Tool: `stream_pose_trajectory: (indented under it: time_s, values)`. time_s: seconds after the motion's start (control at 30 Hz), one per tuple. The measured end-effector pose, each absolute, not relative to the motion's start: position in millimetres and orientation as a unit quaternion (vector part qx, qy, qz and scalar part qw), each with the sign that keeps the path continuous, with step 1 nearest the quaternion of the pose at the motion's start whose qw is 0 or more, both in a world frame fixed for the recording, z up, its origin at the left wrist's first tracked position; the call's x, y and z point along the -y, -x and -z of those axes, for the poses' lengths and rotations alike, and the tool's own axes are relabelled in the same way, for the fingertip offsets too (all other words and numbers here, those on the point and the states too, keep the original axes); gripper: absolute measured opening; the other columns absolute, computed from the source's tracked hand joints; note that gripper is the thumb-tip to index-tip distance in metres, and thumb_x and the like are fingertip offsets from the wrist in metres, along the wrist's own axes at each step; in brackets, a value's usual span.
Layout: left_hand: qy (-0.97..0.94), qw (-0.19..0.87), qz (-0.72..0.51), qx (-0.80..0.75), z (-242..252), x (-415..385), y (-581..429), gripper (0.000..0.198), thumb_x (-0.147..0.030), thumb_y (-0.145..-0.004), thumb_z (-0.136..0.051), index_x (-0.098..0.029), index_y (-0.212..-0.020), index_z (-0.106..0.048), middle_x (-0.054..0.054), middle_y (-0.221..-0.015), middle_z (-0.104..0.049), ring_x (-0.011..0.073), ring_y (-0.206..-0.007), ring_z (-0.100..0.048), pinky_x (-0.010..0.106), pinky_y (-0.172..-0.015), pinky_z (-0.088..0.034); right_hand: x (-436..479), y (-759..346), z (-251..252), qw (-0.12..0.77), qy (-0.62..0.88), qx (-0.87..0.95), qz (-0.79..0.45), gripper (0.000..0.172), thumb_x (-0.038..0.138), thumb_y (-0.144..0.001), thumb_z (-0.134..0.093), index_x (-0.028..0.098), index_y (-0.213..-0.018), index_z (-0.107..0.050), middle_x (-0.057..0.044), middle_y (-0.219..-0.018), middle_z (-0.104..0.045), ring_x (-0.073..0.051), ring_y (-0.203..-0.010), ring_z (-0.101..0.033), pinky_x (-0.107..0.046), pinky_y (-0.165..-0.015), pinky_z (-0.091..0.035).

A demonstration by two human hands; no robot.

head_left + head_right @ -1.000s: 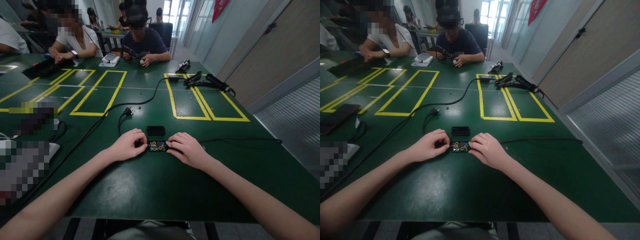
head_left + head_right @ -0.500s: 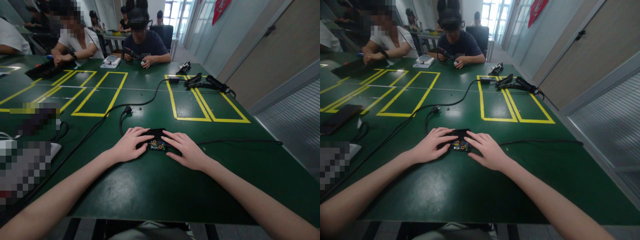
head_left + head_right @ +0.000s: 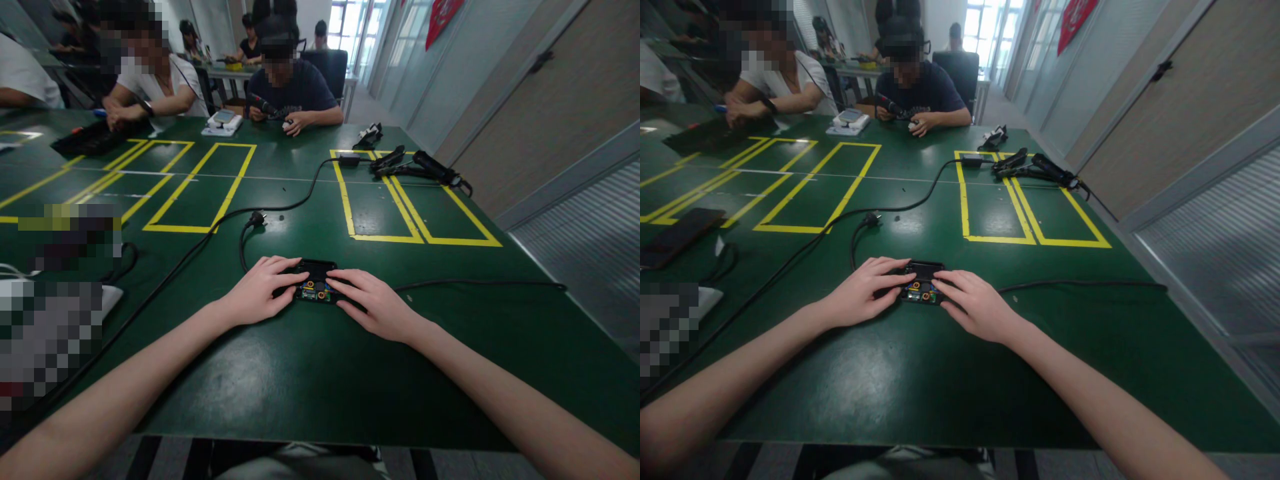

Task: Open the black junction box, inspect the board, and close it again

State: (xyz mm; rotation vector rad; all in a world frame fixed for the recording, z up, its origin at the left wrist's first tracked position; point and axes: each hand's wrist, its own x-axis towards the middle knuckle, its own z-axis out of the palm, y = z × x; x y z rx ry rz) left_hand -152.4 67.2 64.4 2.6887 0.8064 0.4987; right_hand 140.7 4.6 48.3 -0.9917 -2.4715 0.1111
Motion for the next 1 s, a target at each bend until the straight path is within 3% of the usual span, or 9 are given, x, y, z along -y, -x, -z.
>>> stream_pose_trajectory:
  time_s: [0.17, 0.4, 0.63, 1.0]
  values:
    - [-0.936, 0.132, -0.162, -0.284, -66.9, -67.3, 151.9, 0.037, -0.025, -0.102, -0.055, -0.023, -0.135, -0.072, 0.015, -0.144, -0.065, 0.0300, -0.127, -0.061, 0.051, -0.105, -0.048, -4.1, -141.0, -46.2, 0.241, 0.361, 0.900, -0.046, 0.043, 0.022, -0.104, -0.055, 0.019, -0.146, -0.060, -0.018, -0.145, -0.065, -0.030, -0.130, -0.066, -0.052, -0.106, -0.060]
    - [-0.939, 0.097, -0.159, -0.287, -71.0, -65.0, 152.6, 0.036, -0.026, -0.103, -0.053, -0.023, -0.133, -0.074, 0.017, -0.147, -0.060, 0.0323, -0.132, -0.057, 0.052, -0.105, -0.046, -4.1, -141.1, -47.1, 0.246, 0.355, 0.901, -0.050, 0.043, 0.020, -0.103, -0.055, 0.019, -0.146, -0.060, -0.017, -0.146, -0.065, -0.030, -0.132, -0.065, -0.053, -0.110, -0.058]
    - [-0.941, 0.119, -0.147, -0.281, -72.5, -65.5, 150.4, 0.037, -0.025, -0.104, -0.052, -0.021, -0.135, -0.072, 0.015, -0.130, -0.073, 0.0310, -0.120, -0.062, 0.050, -0.100, -0.047, -4.6, -140.9, -47.6, 0.239, 0.354, 0.902, -0.056, 0.046, 0.020, -0.102, -0.056, 0.020, -0.148, -0.058, -0.016, -0.147, -0.064, -0.030, -0.134, -0.064, -0.051, -0.110, -0.058]
    - [-0.945, 0.097, -0.166, -0.266, -70.2, -65.3, 151.5, 0.036, -0.023, -0.103, -0.052, -0.022, -0.132, -0.073, 0.013, -0.128, -0.070, 0.0294, -0.120, -0.061, 0.047, -0.101, -0.046, -3.9, -140.7, -49.4, 0.248, 0.345, 0.903, -0.059, 0.046, 0.021, -0.103, -0.054, 0.020, -0.149, -0.055, -0.018, -0.145, -0.063, -0.031, -0.133, -0.063, -0.052, -0.105, -0.061]
